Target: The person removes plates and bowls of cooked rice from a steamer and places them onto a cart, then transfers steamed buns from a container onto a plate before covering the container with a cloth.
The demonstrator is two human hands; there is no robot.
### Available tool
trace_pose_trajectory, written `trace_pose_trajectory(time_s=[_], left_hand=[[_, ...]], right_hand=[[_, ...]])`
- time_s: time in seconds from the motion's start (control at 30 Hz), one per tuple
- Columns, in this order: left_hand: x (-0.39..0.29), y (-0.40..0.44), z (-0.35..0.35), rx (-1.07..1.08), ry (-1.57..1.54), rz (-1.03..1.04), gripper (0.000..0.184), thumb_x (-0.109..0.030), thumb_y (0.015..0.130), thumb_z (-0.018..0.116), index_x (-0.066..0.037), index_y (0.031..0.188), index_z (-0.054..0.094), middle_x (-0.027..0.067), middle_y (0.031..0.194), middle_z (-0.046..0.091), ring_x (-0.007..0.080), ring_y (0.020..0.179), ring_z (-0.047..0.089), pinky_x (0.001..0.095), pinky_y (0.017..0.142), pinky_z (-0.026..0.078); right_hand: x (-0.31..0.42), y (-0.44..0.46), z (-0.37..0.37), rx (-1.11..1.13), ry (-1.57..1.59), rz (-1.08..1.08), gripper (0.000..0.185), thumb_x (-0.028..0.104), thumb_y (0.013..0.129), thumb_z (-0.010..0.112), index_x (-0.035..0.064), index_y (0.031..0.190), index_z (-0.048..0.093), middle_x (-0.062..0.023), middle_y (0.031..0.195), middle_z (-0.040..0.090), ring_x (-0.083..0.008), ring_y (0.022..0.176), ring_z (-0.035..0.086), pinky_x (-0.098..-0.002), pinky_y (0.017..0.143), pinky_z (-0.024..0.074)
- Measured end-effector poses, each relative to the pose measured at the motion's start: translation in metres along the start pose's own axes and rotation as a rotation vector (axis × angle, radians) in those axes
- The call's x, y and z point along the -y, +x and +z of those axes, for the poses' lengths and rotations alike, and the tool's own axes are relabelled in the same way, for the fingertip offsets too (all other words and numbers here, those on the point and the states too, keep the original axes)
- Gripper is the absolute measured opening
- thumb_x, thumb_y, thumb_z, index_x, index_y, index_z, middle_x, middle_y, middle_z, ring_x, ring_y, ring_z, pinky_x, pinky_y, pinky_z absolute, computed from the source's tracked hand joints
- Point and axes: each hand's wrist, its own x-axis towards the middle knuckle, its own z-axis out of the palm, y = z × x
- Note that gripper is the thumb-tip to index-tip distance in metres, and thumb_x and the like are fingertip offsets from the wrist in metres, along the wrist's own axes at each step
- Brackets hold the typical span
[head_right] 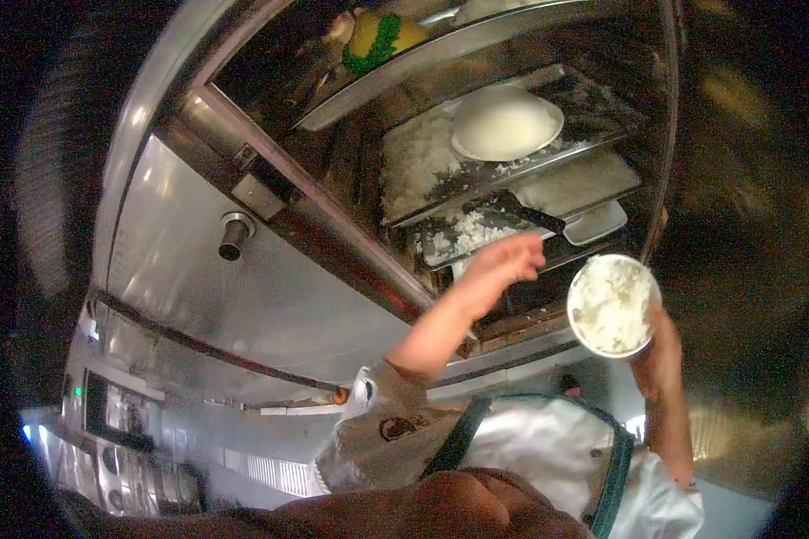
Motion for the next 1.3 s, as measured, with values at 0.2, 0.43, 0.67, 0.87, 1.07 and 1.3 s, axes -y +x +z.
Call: trace_pose_trajectory(time_s=[0.2,0.43,0.67,0.87,1.07,1.3], left_hand=[[-0.039,0.091,-0.088,-0.467,0.293,0.127,0.035,-0.015,0.069,0.065,-0.001,0.1,0.056,0.0103,0.093,0.059,0.0204,0.086,0.057,0.0311,0.076,0.045],[-0.061,0.093,-0.047,-0.007,1.65,-0.062,0.038,-0.021,0.071,0.062,0.0,0.101,0.054,0.0189,0.1,0.056,0.027,0.089,0.057,0.0341,0.075,0.047],[-0.024,0.145,-0.113,-0.537,-0.014,-0.326,0.043,-0.006,0.078,0.047,0.0,0.118,0.033,0.0213,0.105,0.051,0.0371,0.084,0.057,0.0402,0.066,0.052],[-0.012,0.133,-0.14,-0.647,-0.063,-0.464,0.044,-0.002,0.074,0.044,0.003,0.117,0.036,0.023,0.103,0.051,0.0387,0.087,0.057,0.0436,0.068,0.052],[-0.051,0.109,-0.097,-0.443,-0.328,-0.124,0.048,-0.001,0.073,0.045,0.004,0.119,0.032,0.0234,0.112,0.047,0.0363,0.1,0.052,0.0504,0.081,0.046],[-0.049,0.119,-0.082,-0.538,-0.459,-0.239,0.049,0.004,0.065,0.036,0.006,0.114,0.037,0.0239,0.117,0.042,0.0376,0.11,0.043,0.056,0.09,0.036]], right_hand=[[0.068,0.004,-0.014,0.021,-0.012,-0.139,0.049,0.035,0.086,0.039,0.0031,0.124,0.037,-0.011,0.119,0.048,-0.0226,0.107,0.049,-0.039,0.083,0.0449],[0.139,-0.002,-0.048,0.031,-0.148,-0.317,0.052,0.036,0.085,0.043,0.0031,0.124,0.036,-0.011,0.12,0.046,-0.0232,0.105,0.05,-0.0379,0.079,0.0469],[0.125,0.034,-0.031,0.085,0.089,-0.272,0.051,0.037,0.085,0.043,0.005,0.125,0.036,-0.0099,0.122,0.044,-0.0234,0.109,0.046,-0.0379,0.083,0.044],[0.117,0.04,0.002,0.003,0.044,-0.247,0.05,0.038,0.086,0.042,0.0067,0.125,0.036,-0.0101,0.124,0.042,-0.024,0.11,0.045,-0.0383,0.086,0.0418],[0.11,0.033,-0.013,-0.084,-0.362,-0.297,0.05,0.037,0.086,0.042,0.0047,0.124,0.037,-0.0105,0.123,0.044,-0.0241,0.11,0.046,-0.038,0.084,0.0428],[0.124,0.018,0.005,-0.202,0.102,-0.151,0.049,0.034,0.086,0.042,0.0024,0.123,0.038,-0.011,0.119,0.047,-0.0235,0.106,0.048,-0.0373,0.078,0.046]])
